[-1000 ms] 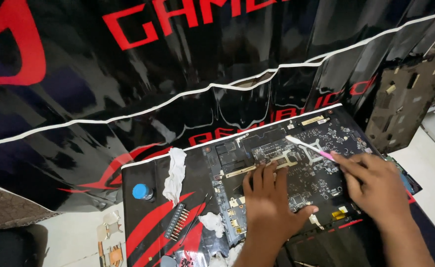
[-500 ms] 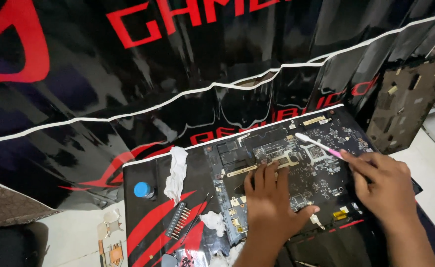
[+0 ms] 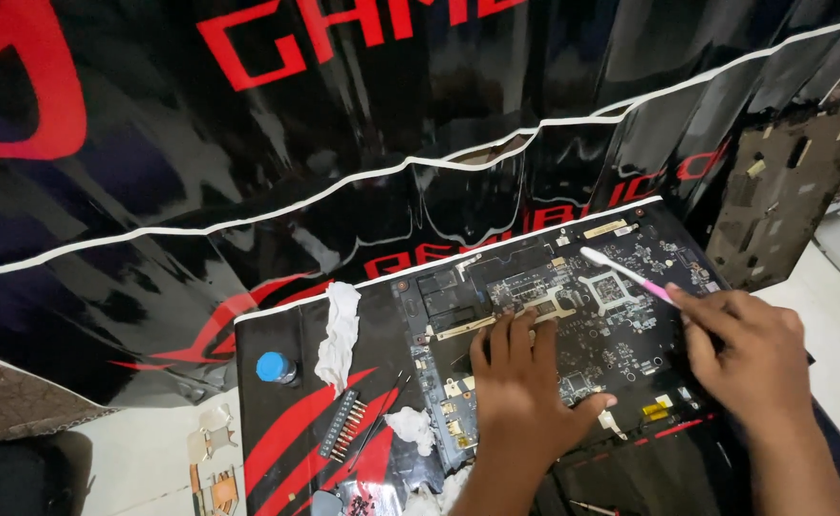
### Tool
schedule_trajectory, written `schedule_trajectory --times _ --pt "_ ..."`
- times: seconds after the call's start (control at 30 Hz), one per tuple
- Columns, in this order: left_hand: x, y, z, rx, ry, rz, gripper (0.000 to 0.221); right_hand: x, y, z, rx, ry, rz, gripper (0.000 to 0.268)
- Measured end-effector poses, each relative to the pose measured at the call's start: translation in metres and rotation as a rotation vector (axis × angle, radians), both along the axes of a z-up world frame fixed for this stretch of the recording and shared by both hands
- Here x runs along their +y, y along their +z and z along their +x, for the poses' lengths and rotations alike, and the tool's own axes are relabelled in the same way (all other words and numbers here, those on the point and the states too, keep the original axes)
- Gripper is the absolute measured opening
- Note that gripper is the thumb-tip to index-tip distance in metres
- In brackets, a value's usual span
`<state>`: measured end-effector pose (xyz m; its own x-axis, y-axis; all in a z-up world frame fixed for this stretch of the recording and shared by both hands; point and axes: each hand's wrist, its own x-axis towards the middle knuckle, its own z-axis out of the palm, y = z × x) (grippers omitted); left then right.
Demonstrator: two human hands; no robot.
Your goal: Cleaning a computer motherboard using a toothbrush to remove dust.
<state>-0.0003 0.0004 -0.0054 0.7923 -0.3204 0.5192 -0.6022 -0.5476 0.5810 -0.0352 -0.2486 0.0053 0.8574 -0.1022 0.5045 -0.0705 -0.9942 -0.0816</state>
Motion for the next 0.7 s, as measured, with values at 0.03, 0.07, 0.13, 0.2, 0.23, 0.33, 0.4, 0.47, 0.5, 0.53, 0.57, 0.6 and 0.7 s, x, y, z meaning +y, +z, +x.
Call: schedule_trajectory --times 0.03,0.07,0.13,0.2,0.23,0.33,0.4,0.47,0.5,0.53,0.57,0.6,0.7 --pt "0.000 0.000 0.000 -0.002 -0.002 0.001 0.084 0.003 -0.001 0.001 -0.002 -0.002 0.001 0.034" --pt "0.000 0.001 0.001 -0.001 -0.002 0.006 0.083 0.007 -0.001 0.002 0.025 0.047 0.066 0.034" --pt "0.000 0.001 0.001 0.001 -0.002 0.012 0.083 0.013 -0.003 0.004 0.053 0.097 0.133 0.034" --pt "0.000 0.003 0.001 -0.009 -0.004 0.012 0.082 0.019 -0.005 0.007 0.095 0.149 0.130 0.036" --pt "0.000 0.002 0.000 -0.006 -0.006 0.012 0.082 0.020 -0.003 0.006 0.098 0.148 0.131 0.036" --pt "0.000 0.000 0.000 0.008 0.000 0.046 0.084 0.019 0.002 0.005 0.012 0.146 0.119 0.024" --pt "0.000 0.002 0.000 -0.010 0.009 0.015 0.084 0.013 0.000 0.003 0.025 -0.014 0.044 0.017" --pt "0.000 0.001 0.000 -0.002 0.008 0.021 0.084 0.008 -0.002 -0.001 -0.001 -0.056 0.016 0.015" --pt "-0.001 0.001 0.000 0.006 0.009 0.024 0.084 0.005 -0.003 -0.004 -0.026 -0.097 -0.014 0.013" --pt "0.000 0.002 0.000 0.007 0.006 0.026 0.084 0.008 -0.001 -0.001 -0.026 -0.100 -0.012 0.013" --pt "-0.001 0.003 0.000 -0.017 0.012 0.005 0.083 0.011 0.001 0.000 -0.042 -0.055 -0.012 0.014" --pt "-0.001 0.004 0.000 -0.041 0.018 -0.017 0.081 0.013 0.002 0.001 -0.059 -0.009 -0.012 0.016" --pt "-0.002 0.002 0.001 -0.020 0.019 0.010 0.086 0.020 -0.003 0.005 0.014 0.095 0.122 0.021"
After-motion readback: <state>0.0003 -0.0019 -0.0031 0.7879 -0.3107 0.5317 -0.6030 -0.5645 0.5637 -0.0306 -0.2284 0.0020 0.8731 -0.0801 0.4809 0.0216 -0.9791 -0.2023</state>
